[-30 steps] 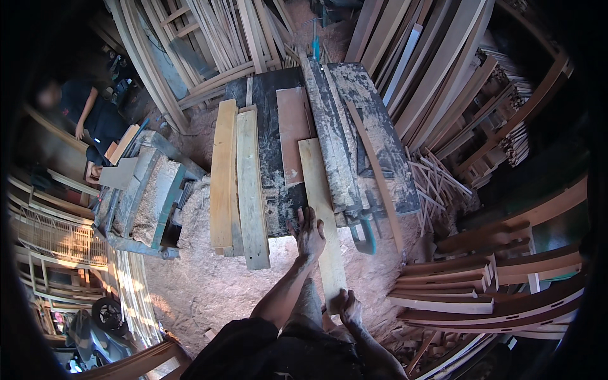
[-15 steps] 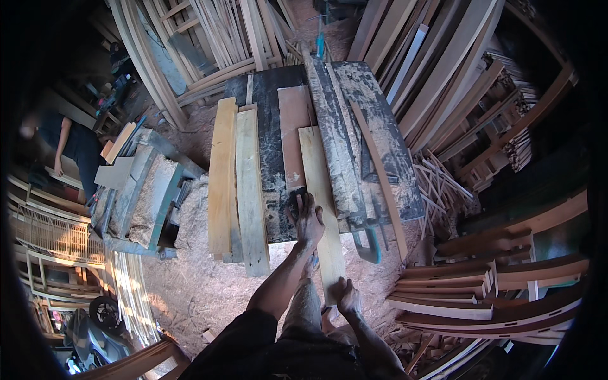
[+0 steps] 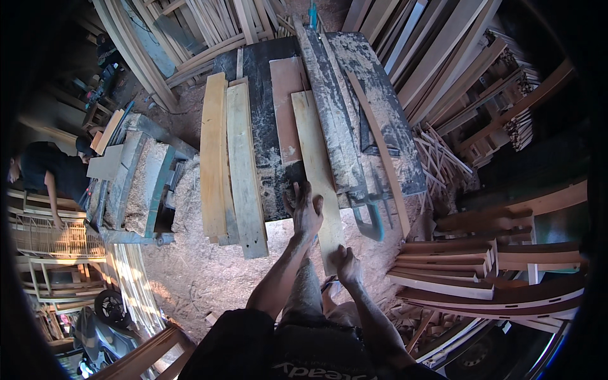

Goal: The person repeatedly picks up wooden planks, aligns them on a table saw, and pushes them through the blade using a push stick. After each cut, the person removes the cut piece and places it aside, then repeats the process with the remaining plank.

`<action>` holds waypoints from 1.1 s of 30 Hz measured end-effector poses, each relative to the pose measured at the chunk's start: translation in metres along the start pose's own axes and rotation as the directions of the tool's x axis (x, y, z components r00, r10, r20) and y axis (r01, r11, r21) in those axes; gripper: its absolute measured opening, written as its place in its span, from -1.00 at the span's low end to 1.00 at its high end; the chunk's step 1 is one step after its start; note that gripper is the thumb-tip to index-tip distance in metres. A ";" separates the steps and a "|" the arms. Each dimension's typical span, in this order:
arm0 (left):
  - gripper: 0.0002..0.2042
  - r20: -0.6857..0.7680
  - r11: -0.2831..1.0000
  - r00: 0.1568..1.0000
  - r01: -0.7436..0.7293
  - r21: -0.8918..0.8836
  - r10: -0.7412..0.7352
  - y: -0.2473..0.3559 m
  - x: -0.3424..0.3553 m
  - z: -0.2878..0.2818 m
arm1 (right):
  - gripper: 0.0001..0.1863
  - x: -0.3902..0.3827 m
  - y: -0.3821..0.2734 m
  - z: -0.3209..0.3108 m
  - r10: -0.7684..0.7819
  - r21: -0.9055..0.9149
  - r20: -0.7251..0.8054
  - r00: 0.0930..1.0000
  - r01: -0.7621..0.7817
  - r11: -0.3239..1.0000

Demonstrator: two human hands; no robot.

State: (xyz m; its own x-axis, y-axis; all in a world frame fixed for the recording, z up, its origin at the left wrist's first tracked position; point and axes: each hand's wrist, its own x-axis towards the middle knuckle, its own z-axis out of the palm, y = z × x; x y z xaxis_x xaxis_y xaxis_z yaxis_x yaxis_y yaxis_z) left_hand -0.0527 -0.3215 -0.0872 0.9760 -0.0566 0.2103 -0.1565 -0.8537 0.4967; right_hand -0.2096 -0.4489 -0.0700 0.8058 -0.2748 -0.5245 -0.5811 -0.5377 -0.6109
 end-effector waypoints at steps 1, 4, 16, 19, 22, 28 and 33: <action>-0.45 0.061 0.999 0.998 0.028 0.034 -0.030 0.002 -0.009 -0.001 | -0.47 0.001 0.000 0.000 0.012 -0.008 0.009 1.000 -0.012 1.000; -0.48 -0.026 1.000 1.000 -0.011 -0.008 0.011 0.001 -0.007 0.002 | -0.48 0.007 -0.002 0.002 -0.030 -0.039 0.010 1.000 0.030 0.999; -0.46 -0.047 0.997 0.999 0.017 0.069 -0.014 -0.019 0.092 0.021 | -0.47 0.078 -0.048 0.000 -0.117 -0.011 -0.037 0.992 0.116 0.993; -0.43 -0.011 0.999 1.000 0.021 0.041 -0.020 -0.026 0.116 0.027 | -0.48 0.092 -0.061 0.000 -0.136 -0.041 -0.067 0.988 0.133 0.990; -0.39 0.096 1.000 0.995 0.012 0.009 -0.013 -0.028 0.116 0.019 | -0.42 0.095 -0.071 -0.004 -0.125 -0.015 -0.079 0.989 0.124 0.992; -0.17 0.180 0.979 0.970 -0.140 -0.150 0.166 -0.009 0.003 -0.044 | -0.38 0.096 -0.073 -0.003 -0.030 -0.005 -0.041 0.999 0.030 1.000; -0.02 0.486 0.929 0.811 -0.371 -0.005 0.326 -0.010 -0.025 -0.072 | -0.28 0.108 -0.060 0.006 -0.014 -0.048 -0.093 0.996 0.009 0.999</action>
State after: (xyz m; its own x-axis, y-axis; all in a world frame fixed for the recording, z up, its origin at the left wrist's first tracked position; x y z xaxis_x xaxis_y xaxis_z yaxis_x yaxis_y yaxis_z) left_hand -0.0865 -0.2745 -0.0370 0.8138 -0.5760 -0.0770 -0.5079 -0.7695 0.3871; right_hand -0.0885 -0.4416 -0.0943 0.8209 -0.3401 -0.4588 -0.5674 -0.5776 -0.5869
